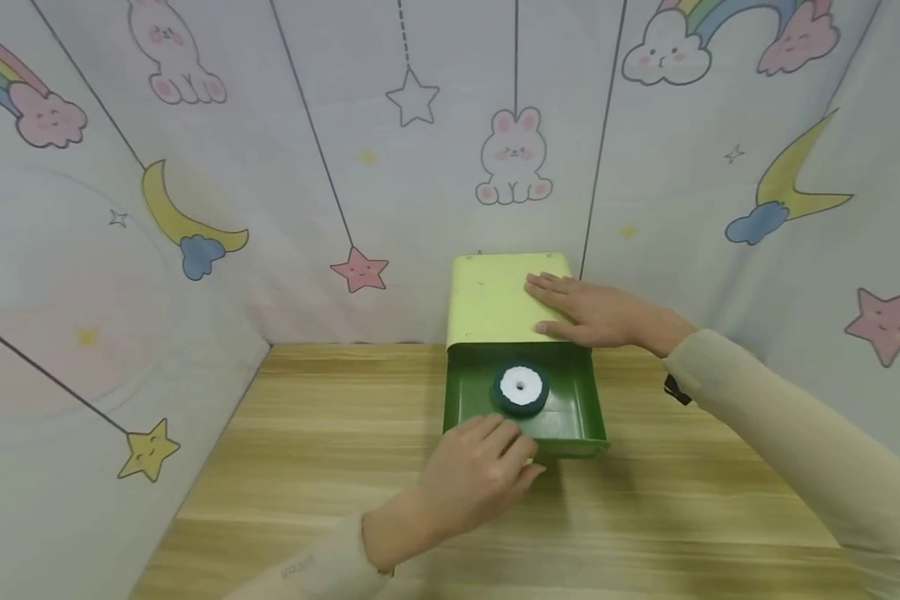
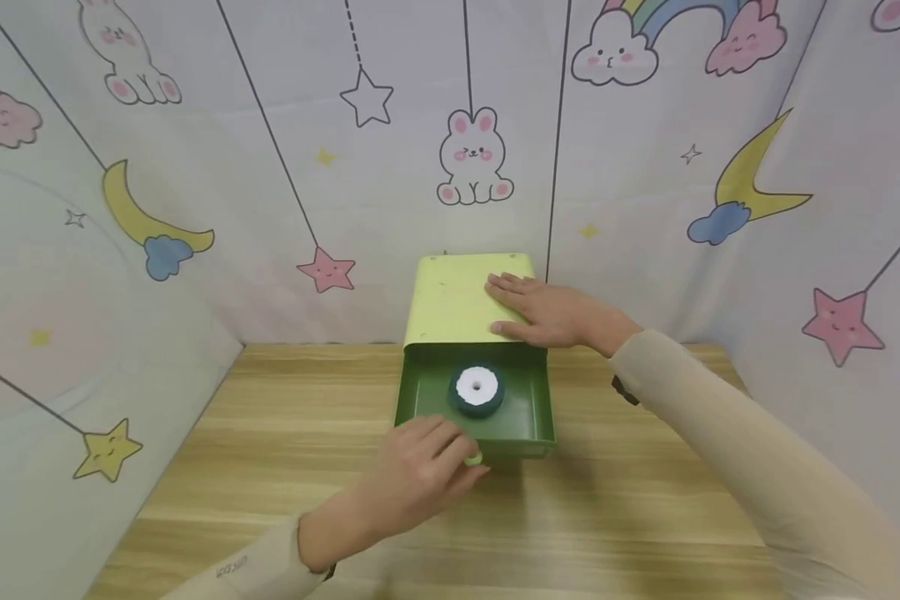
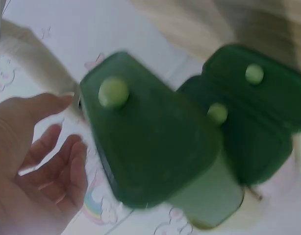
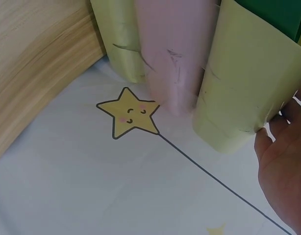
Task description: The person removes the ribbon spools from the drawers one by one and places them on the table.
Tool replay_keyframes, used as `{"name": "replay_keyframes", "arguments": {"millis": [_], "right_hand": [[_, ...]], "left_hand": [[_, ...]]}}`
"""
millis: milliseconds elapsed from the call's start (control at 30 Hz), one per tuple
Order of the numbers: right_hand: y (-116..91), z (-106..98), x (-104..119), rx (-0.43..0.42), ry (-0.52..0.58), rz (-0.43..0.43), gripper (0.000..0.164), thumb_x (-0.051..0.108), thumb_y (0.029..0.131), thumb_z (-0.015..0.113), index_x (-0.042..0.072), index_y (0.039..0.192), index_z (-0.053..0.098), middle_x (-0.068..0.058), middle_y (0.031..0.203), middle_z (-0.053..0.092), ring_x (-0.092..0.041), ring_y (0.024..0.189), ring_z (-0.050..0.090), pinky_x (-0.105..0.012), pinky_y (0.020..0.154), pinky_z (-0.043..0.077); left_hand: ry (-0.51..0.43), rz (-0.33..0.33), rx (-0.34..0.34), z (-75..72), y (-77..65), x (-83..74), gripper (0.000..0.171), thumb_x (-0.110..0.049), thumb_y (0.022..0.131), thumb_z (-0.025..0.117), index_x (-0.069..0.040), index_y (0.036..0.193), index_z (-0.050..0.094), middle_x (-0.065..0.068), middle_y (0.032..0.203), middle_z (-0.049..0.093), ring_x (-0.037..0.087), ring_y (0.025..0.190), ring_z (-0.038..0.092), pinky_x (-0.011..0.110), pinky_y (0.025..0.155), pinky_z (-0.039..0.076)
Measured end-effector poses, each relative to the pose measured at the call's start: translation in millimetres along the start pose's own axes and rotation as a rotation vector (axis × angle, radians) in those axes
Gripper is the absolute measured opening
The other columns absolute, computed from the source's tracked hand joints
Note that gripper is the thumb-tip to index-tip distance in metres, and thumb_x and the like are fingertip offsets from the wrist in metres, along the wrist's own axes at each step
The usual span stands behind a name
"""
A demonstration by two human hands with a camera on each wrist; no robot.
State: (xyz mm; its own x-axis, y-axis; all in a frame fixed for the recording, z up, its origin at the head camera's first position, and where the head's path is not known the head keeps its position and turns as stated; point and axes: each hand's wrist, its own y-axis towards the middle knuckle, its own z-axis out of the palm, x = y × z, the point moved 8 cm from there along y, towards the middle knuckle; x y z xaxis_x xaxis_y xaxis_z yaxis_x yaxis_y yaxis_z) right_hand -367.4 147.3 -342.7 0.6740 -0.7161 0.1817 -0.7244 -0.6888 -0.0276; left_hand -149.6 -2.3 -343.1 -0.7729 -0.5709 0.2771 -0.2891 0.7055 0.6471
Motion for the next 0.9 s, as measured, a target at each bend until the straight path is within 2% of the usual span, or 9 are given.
{"name": "replay_keyframes", "arguments": {"millis": [133,233,467,567,767,900], "right_hand": [[1,-2,0,-0.005,-0.010,0.003,0.076,0.056,0.109,0.043,0.017,0.169,0.017,-0.004,0.178,0.012,-0.030,0.166,0.014,-0.052,0.133,0.021],[1,-3,0,-0.007,-0.006,0.003,0.076,0.056,0.109,0.043,0.017,0.169,0.017,-0.004,0.178,0.012,-0.030,0.166,0.014,-0.053,0.133,0.021],[0,-1,2,0.008,0.007,0.003,0.077,0.058,0.109,0.042,0.018,0.169,0.017,-0.004,0.178,0.011,-0.031,0.166,0.013,-0.056,0.132,0.022],[1,0,2,0.011,0.012,0.006,0.076,0.057,0.109,0.041,0.018,0.169,0.016,-0.004,0.178,0.010,-0.031,0.166,0.013,-0.055,0.133,0.021],[0,-1,2,0.007,-0.003,0.007,0.076,0.056,0.109,0.042,0.016,0.169,0.017,-0.006,0.178,0.011,-0.032,0.166,0.014,-0.055,0.132,0.022],[-1,-1,3,0.006,0.006,0.003,0.076,0.057,0.109,0.042,0.017,0.169,0.017,-0.005,0.178,0.011,-0.031,0.166,0.014,-0.055,0.132,0.022]], "left_hand": [[-0.075,-0.011,0.057,-9.2,10.7,23.0,0.022,-0.029,0.087,0.086,-0.017,0.091,0.069,-0.005,0.089,0.068,0.012,0.083,0.063,0.022,0.074,0.052],[-0.120,-0.015,0.103,-10.8,15.6,40.9,0.021,-0.025,0.086,0.087,-0.015,0.093,0.069,-0.002,0.093,0.066,0.015,0.086,0.061,0.024,0.075,0.052],[-0.248,-0.039,0.249,-2.2,24.7,71.2,0.025,-0.022,0.088,0.085,-0.010,0.108,0.073,0.004,0.105,0.065,0.016,0.089,0.062,0.025,0.079,0.056],[-0.264,-0.042,0.344,7.3,30.5,77.0,0.033,-0.024,0.091,0.083,-0.008,0.117,0.070,0.003,0.109,0.065,0.015,0.090,0.062,0.026,0.081,0.056],[-0.213,-0.028,0.561,30.4,41.7,79.9,0.040,-0.031,0.098,0.075,-0.009,0.129,0.062,0.004,0.121,0.066,0.017,0.102,0.065,0.029,0.089,0.058],[-0.190,-0.007,0.667,43.4,45.3,79.6,0.049,-0.032,0.099,0.074,-0.009,0.139,0.058,0.005,0.128,0.065,0.018,0.107,0.066,0.029,0.091,0.058]]}}
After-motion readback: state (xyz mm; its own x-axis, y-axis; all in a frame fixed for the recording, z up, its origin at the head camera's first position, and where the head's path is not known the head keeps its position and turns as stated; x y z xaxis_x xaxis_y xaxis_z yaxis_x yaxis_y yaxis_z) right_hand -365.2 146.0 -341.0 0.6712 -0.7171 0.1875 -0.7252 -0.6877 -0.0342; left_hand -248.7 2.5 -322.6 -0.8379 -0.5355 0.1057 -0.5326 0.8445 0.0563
